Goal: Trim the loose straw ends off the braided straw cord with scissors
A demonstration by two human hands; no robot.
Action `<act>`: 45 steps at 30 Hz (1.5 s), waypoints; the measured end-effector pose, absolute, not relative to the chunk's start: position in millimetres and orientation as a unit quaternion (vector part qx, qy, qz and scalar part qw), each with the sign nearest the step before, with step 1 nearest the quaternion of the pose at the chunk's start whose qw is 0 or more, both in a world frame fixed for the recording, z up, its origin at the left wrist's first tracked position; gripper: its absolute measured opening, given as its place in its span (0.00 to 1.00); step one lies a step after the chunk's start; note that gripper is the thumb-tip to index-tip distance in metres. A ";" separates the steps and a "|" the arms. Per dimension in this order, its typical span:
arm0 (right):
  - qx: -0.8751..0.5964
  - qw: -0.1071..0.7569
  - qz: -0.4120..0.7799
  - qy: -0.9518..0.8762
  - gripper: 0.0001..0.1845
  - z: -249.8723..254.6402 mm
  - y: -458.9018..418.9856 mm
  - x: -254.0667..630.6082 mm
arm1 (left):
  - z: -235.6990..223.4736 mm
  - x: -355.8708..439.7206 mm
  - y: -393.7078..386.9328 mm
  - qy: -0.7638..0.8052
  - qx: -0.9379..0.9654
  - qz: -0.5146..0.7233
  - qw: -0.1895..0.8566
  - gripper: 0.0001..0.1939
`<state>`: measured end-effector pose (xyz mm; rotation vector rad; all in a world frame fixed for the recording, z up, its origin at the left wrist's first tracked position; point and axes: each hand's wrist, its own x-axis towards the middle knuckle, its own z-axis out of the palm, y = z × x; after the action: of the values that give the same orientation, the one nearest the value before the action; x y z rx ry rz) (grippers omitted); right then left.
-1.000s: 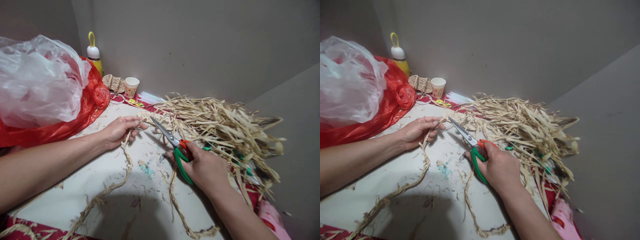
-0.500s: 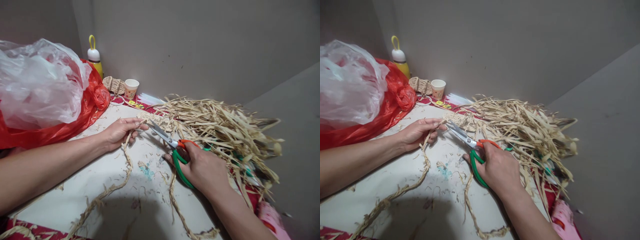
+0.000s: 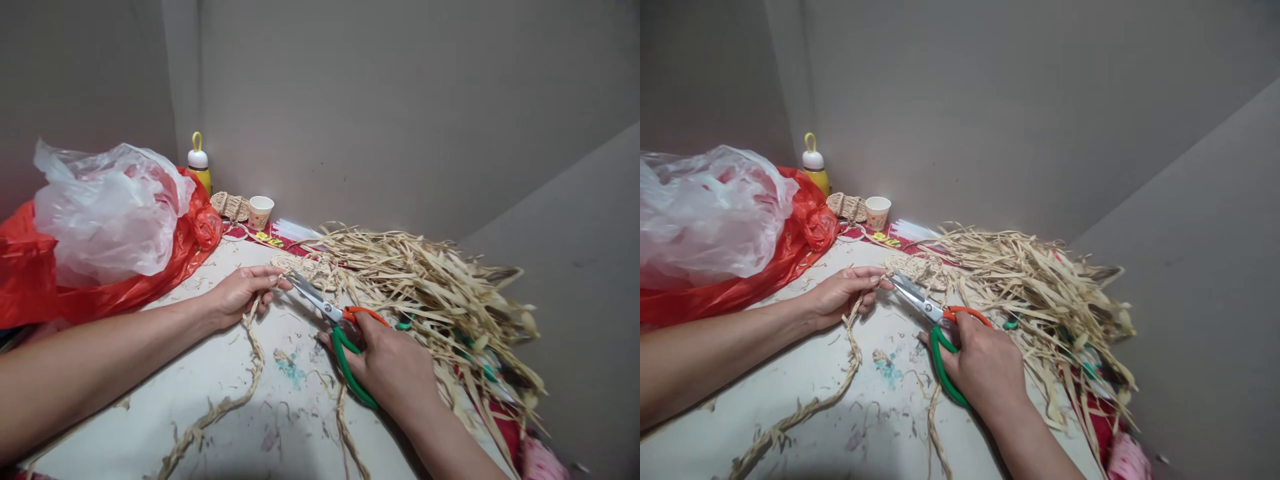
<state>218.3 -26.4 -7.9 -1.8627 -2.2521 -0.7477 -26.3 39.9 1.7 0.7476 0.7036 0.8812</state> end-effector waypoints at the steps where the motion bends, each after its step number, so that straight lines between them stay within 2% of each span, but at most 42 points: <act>1: -0.617 0.065 -0.248 -0.744 0.19 -7.9 -26.6 218.7 | 1.9 -26.4 39.8 0.323 0.345 0.408 0.781 0.08; 8: -0.625 0.070 -0.240 -0.739 0.19 -8.3 -25.6 225.5 | 1.6 -27.3 39.8 0.306 0.334 0.410 0.792 0.04; 20: -0.613 0.079 -0.248 -0.746 0.20 -5.8 -25.0 217.7 | 0.5 -26.9 39.8 0.318 0.348 0.408 0.782 0.09; 28: -0.623 0.079 -0.243 -0.739 0.26 -5.6 -27.9 218.5 | -4.1 -27.5 41.0 0.316 0.354 0.404 0.782 0.13; 35: -0.622 0.081 -0.258 -0.735 0.28 -5.7 -29.6 219.9 | 2.3 -26.2 39.1 0.334 0.347 0.405 0.777 0.09; 45: -0.668 0.113 -0.179 -0.714 0.26 -3.6 -27.5 226.9 | 4.2 -25.7 38.2 0.328 0.339 0.410 0.781 0.10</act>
<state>226.9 -27.5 -3.6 -1.9583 -2.0935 -0.5245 -25.7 38.2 4.2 0.7320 0.7080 0.8846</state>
